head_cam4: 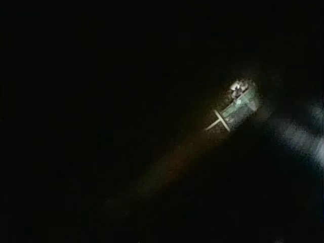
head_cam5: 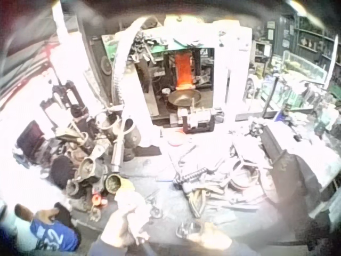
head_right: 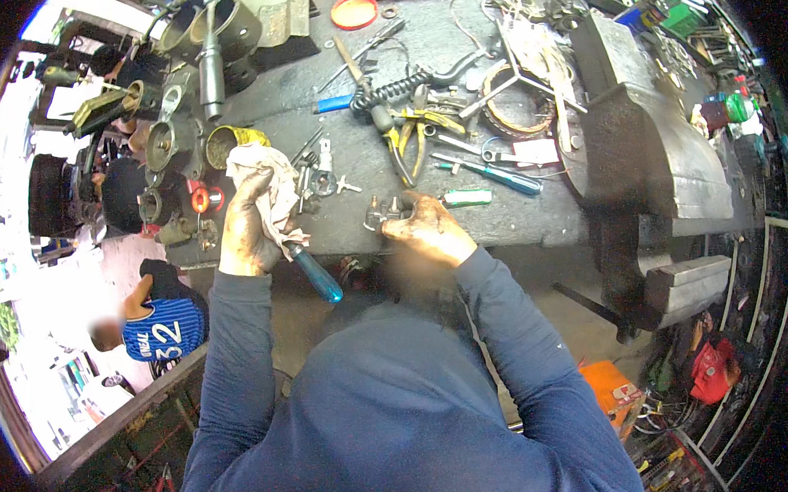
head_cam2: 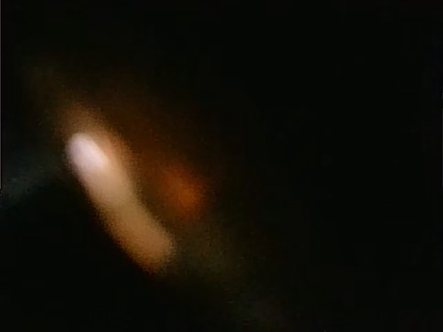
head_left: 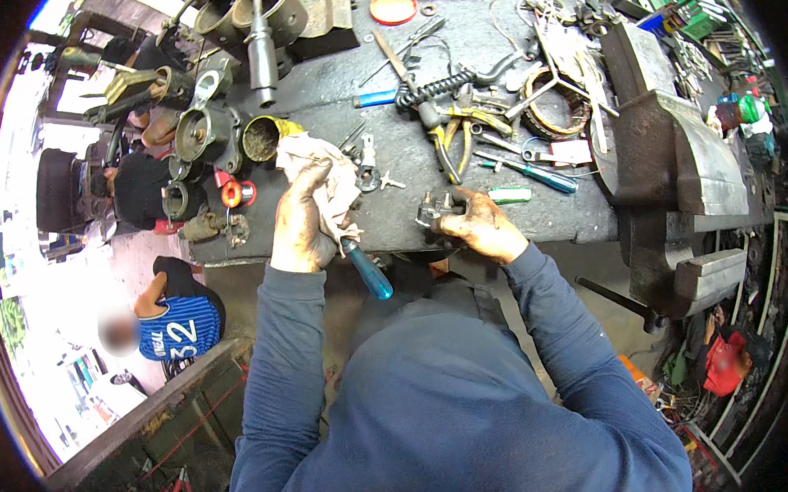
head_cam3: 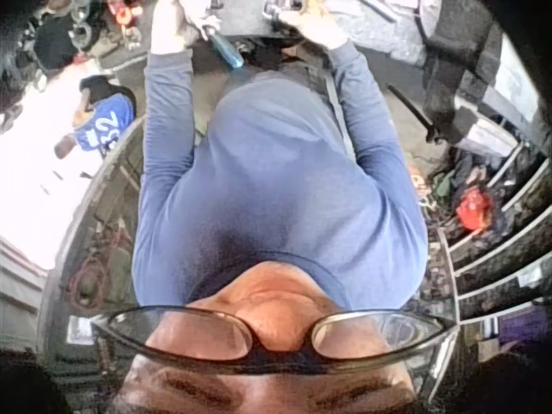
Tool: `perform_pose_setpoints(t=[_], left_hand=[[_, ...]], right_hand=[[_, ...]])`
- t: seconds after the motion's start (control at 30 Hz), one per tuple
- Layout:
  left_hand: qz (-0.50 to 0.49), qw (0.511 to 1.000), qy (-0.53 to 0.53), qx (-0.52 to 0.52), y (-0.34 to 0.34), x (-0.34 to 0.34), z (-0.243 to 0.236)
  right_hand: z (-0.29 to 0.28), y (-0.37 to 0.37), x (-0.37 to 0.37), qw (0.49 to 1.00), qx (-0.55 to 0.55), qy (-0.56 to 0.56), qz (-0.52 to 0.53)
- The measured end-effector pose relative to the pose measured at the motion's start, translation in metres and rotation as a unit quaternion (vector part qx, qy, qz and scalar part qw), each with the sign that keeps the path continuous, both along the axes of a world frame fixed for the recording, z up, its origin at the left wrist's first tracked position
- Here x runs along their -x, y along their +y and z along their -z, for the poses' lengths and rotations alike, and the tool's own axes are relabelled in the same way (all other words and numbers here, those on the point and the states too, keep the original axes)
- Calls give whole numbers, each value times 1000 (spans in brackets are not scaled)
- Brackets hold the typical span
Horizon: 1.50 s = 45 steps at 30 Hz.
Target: The person cleans a small mechanical component with a rag, then uses a hammer to tap it. They secure the part in a bench vise and use a screwdriver and pliers to adjust or remove a small internal piece. The person continues to manipulate the component with pliers and a screwdriver throughout the clip.
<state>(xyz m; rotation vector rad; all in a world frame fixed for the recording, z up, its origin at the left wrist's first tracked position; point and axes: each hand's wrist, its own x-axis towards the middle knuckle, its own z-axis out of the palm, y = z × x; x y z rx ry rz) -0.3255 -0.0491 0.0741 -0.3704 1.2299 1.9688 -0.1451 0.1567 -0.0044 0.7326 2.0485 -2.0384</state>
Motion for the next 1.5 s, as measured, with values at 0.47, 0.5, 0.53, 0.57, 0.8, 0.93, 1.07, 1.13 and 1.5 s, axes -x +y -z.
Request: perform_pose_setpoints(t=[0.47,0.5,0.53,0.57,0.8,0.93,1.07,1.13,1.5], left_hand=[[108,993,29,-20,107,62,72],[115,992,25,-38,110,62,74],[98,994,41,-25,115,60,76],[79,995,57,-12,119,56,79],[179,843,452,231,78,-10,28],[273,935,198,112,37,-71,-6],[151,980,111,66,29,-93,-11],[118,990,71,34,19,-92,-5],[45,962,212,166,-16,-87,1]], right_hand=[[-66,25,-33,986,163,4,32],[-63,23,-32,989,139,14,41],[-61,22,-33,992,115,23,48],[-60,22,-33,994,93,25,48],[-88,28,-25,997,-51,-39,34],[-99,14,-11,992,-124,12,30],[-81,-8,7,982,-187,36,11],[-76,-18,15,971,-233,59,-7],[-75,-32,32,979,-119,80,-146]])
